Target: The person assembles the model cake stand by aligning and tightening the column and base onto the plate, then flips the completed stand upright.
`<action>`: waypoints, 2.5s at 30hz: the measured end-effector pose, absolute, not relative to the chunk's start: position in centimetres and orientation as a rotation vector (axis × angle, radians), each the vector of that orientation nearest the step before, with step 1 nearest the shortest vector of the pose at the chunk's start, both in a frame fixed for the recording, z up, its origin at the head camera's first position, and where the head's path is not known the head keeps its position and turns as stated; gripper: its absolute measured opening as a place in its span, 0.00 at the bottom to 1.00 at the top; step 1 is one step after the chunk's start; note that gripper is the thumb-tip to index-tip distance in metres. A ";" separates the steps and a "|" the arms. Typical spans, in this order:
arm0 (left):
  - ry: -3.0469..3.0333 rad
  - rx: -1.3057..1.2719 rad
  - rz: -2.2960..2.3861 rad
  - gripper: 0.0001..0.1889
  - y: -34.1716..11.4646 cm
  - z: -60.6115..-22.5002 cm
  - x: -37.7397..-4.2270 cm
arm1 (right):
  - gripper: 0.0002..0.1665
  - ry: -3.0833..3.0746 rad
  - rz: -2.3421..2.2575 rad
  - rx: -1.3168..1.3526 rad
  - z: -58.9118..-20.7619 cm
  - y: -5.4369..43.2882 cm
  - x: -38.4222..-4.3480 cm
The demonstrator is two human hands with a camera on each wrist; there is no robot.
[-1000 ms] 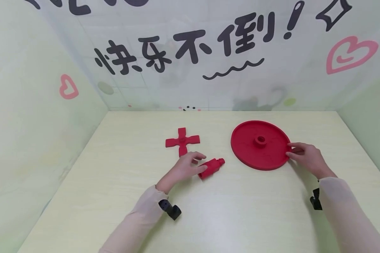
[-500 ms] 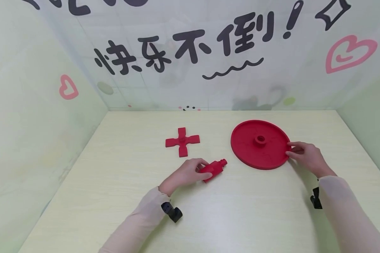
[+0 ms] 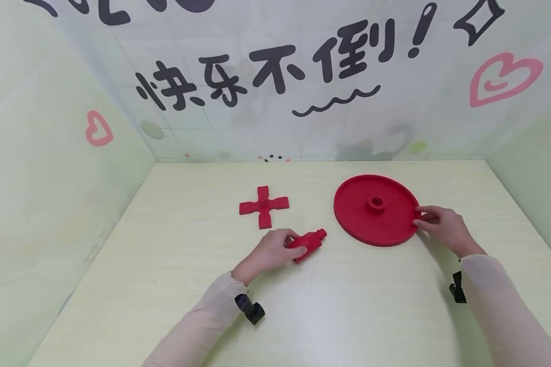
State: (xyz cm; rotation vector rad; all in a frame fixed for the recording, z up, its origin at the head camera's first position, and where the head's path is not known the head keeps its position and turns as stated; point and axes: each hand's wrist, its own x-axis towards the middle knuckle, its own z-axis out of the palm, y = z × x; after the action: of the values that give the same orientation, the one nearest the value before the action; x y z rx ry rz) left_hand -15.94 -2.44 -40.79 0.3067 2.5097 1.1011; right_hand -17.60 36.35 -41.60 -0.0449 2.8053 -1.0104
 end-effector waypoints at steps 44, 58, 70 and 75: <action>2.511 0.499 1.378 0.20 3.4 -36.1 -24.0 | 0.36 2.805 -1.013 -0.047 -41.6 36.5 -17.8; 2.490 0.591 1.325 0.23 7.1 -34.8 -25.3 | 0.35 2.795 -1.004 -0.043 -41.4 36.5 -18.0; 2.535 0.648 1.206 0.26 11.1 -33.3 -25.8 | 0.36 2.780 -1.010 -0.021 -41.4 36.7 -18.1; 2.559 0.734 1.187 0.25 12.3 -33.2 -26.0 | 0.36 2.774 -1.005 -0.013 -41.3 36.6 -18.2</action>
State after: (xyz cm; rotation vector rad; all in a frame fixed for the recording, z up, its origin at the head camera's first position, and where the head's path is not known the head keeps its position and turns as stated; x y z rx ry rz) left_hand -26.00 12.29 -33.15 0.7342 2.5586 1.1872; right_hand -18.18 36.64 -41.30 -0.0129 2.7739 -1.0050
